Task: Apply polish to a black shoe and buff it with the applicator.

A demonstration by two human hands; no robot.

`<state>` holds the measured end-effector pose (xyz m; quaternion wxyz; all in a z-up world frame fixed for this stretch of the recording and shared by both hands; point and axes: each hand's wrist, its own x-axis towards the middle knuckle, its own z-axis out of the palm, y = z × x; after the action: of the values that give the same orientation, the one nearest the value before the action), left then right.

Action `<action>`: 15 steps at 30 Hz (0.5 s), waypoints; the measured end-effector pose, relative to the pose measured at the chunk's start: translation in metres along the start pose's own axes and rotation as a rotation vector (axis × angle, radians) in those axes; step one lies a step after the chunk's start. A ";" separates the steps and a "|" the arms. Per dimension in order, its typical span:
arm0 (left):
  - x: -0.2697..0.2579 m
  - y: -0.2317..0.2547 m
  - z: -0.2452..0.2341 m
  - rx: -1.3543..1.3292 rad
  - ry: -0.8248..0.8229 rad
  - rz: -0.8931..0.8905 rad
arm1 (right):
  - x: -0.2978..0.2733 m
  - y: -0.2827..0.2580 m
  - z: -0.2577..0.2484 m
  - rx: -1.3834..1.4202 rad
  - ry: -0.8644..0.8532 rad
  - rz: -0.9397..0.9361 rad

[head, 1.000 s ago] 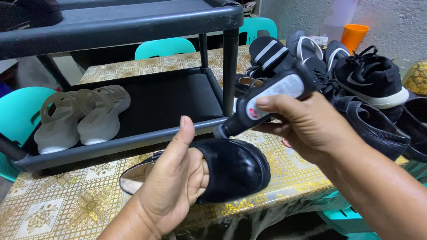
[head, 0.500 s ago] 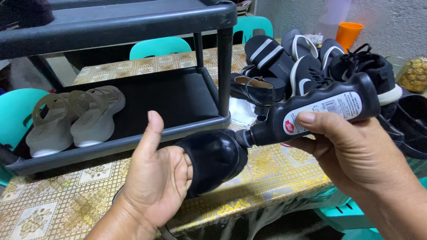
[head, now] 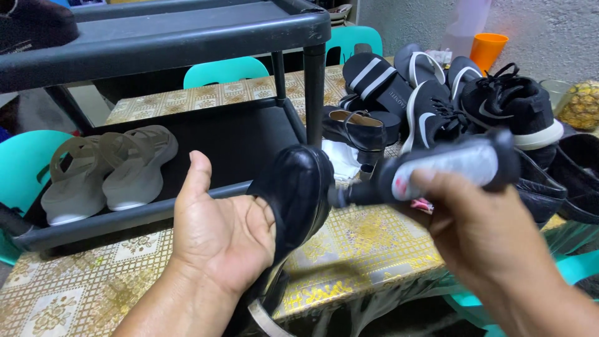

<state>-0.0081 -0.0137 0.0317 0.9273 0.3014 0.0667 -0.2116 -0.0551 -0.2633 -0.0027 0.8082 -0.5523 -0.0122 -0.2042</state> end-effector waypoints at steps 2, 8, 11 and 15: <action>0.006 -0.004 -0.005 -0.026 -0.062 0.033 | 0.012 -0.009 0.009 0.027 0.011 -0.023; 0.008 -0.013 0.005 -0.121 0.082 0.009 | 0.020 -0.016 0.036 0.011 -0.046 -0.106; 0.019 -0.019 -0.002 -0.176 0.109 -0.037 | 0.018 0.000 0.032 -0.125 -0.027 -0.064; 0.049 -0.033 -0.019 -0.234 0.324 -0.030 | 0.017 0.033 0.018 -0.168 0.045 0.053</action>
<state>0.0220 -0.0440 -0.0132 0.9298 0.2209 0.2438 -0.1651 -0.0241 -0.2428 -0.0210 0.7642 -0.6136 0.0377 -0.1952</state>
